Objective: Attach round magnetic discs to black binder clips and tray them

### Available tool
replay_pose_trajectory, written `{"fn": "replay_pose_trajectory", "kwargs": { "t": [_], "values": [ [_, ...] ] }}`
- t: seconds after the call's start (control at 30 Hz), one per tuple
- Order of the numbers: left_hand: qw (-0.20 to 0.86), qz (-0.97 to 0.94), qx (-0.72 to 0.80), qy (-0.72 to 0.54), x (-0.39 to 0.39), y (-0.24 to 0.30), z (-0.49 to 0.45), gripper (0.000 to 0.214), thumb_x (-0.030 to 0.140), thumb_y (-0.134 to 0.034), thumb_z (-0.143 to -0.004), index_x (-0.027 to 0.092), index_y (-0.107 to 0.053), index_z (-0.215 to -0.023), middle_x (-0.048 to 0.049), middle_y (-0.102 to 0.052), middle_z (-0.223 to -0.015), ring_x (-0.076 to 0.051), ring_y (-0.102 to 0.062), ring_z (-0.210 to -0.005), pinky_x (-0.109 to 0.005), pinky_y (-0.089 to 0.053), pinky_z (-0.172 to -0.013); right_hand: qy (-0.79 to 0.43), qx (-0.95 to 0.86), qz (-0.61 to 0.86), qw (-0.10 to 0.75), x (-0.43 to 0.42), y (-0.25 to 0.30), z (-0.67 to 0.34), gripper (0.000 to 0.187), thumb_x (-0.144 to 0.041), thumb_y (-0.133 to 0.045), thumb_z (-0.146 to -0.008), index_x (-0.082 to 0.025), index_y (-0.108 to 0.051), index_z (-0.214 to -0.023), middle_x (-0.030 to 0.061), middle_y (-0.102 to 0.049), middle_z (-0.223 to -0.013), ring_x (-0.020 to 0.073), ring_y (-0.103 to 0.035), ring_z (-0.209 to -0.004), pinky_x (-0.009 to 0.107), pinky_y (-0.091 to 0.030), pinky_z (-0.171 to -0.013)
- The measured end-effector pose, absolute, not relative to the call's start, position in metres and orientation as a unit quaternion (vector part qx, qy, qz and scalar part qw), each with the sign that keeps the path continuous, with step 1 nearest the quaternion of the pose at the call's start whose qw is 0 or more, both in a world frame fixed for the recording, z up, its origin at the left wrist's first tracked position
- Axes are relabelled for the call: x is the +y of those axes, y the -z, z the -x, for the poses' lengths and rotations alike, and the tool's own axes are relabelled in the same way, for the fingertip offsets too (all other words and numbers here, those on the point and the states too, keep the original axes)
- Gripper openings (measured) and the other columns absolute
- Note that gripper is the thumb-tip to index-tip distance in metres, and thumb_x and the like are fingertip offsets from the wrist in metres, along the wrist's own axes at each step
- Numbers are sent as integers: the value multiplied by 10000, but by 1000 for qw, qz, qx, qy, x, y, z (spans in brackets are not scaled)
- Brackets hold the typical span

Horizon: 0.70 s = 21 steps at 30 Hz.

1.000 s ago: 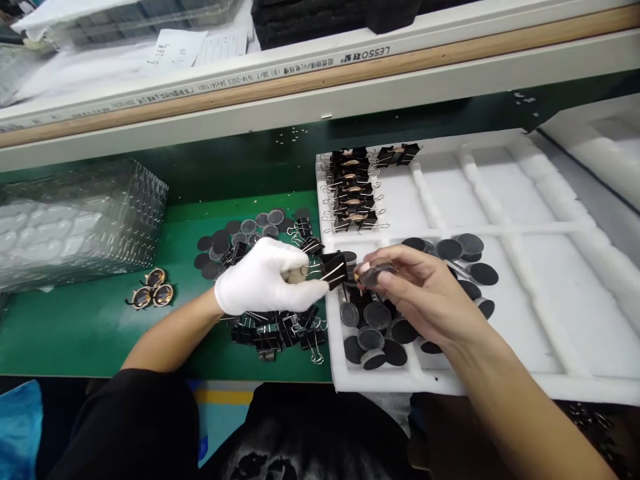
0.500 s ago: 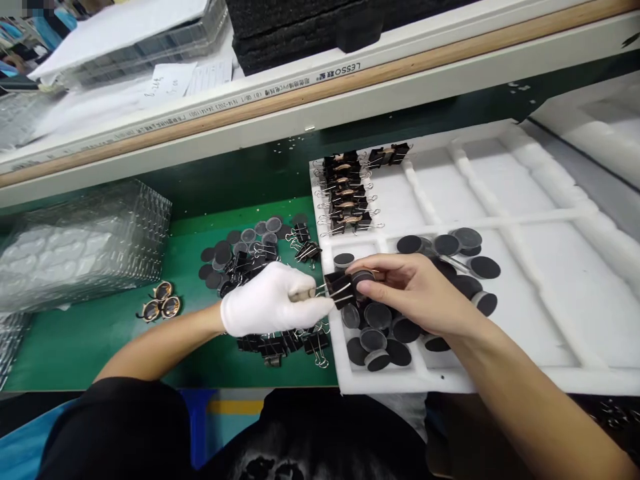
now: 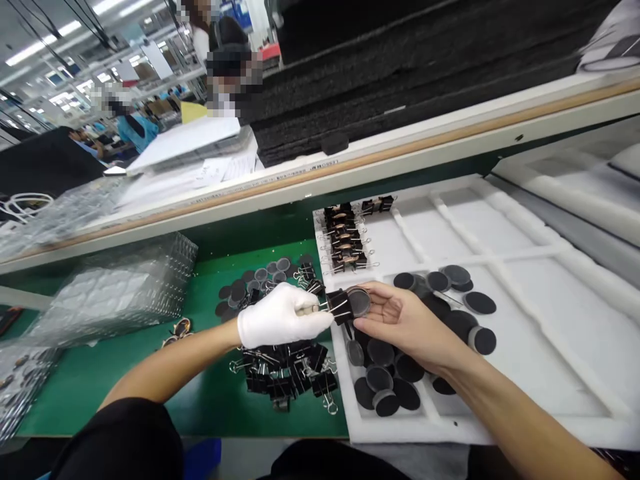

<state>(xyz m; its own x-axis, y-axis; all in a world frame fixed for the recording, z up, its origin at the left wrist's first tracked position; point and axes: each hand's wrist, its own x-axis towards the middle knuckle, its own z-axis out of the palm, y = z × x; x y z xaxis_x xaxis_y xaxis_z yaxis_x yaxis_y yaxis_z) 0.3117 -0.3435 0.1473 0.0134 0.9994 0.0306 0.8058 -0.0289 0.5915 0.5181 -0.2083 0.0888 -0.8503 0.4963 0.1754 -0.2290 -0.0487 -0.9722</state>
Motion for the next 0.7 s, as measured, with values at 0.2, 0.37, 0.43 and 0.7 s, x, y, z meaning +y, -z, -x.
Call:
{"fn": "replay_pose_trajectory", "kwargs": {
  "t": [0.2,0.37,0.43,0.7],
  "values": [
    [212,-670,671,-237,-342,-149,-308,484,386,-633,-894,186,-337,-568,70,-310,-537,-64,-285,-539,-218,-240,-493,-704,-658,78,255,-206,-92,-522,438,-301,-870,-809,-250,-731,-1221,77,-752,-1160,208,-716,-1045,352,-610,-926],
    [385,-633,598,-305,-341,-151,-307,504,554,-590,-936,170,-557,-612,20,-511,-500,-90,-429,-462,-243,-332,-490,-796,-558,-8,236,-206,-93,-524,358,-547,-630,-997,-271,-782,-1168,95,-737,-1183,195,-681,-979,317,-608,-782],
    [477,-592,543,-356,-339,-148,-314,578,638,-563,-934,171,-563,-595,-5,-528,-470,-109,-461,-431,-262,-354,-483,-796,-555,-42,236,-208,-90,-522,321,-511,-637,-1003,-309,-761,-1220,81,-721,-1232,192,-672,-1031,332,-604,-853],
    [594,-585,457,-310,-325,-145,-344,641,740,-649,-859,140,-626,-633,-20,-563,-488,-111,-481,-446,-272,-417,-498,-791,-547,-45,270,-211,-83,-522,385,-535,-845,-839,-395,-717,-1174,22,-730,-1313,209,-668,-1233,370,-525,-1051]
  ]
}}
